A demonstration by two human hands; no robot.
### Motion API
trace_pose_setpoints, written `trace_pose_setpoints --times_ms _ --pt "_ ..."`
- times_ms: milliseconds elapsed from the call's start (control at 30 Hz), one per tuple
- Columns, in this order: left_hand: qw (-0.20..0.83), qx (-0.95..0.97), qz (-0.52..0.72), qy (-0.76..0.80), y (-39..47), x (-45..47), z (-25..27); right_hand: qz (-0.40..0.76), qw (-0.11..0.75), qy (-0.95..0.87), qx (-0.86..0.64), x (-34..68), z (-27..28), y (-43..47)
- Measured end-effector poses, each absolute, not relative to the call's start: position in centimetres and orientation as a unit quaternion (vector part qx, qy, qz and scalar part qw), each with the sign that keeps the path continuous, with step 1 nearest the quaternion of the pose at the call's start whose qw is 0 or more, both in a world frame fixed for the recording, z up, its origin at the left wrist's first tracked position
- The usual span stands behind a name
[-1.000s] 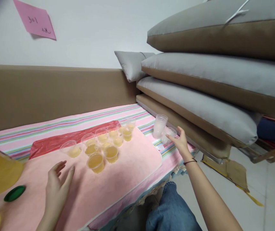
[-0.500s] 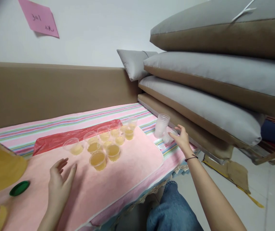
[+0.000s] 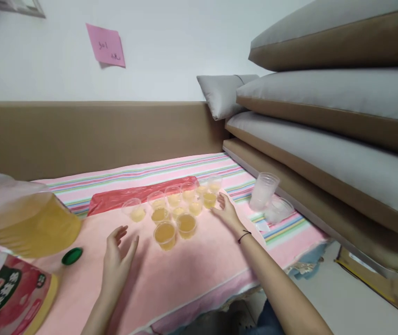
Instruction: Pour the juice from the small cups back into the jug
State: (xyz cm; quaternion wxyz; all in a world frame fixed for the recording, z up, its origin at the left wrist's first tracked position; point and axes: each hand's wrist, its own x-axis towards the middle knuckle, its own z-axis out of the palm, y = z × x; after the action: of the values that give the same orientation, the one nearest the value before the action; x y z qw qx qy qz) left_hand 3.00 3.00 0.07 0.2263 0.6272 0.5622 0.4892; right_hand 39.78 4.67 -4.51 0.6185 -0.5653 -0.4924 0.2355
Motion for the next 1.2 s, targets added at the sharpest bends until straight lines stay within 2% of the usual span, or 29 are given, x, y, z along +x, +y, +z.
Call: trace_pose_setpoints --times_ms 200,533,867,1200 --pt "0.239 0.625 0.486 0.563 2.9 3.2 -0.3 0.257 0.649 -0.473 -0.537 38.6 -5.7 7.4" --pt "0.254 0.635 0.474 0.554 2.5 3.5 -0.6 0.196 0.665 -0.442 -0.569 38.9 -4.9 6.6" --pt "0.264 0.634 0.479 0.548 2.6 3.7 -0.6 0.122 0.599 -0.519 -0.597 39.3 -0.6 5.7" --pt "0.268 0.634 0.478 0.545 2.3 3.6 -0.2 0.031 0.527 -0.609 -0.591 39.5 1.4 6.1"
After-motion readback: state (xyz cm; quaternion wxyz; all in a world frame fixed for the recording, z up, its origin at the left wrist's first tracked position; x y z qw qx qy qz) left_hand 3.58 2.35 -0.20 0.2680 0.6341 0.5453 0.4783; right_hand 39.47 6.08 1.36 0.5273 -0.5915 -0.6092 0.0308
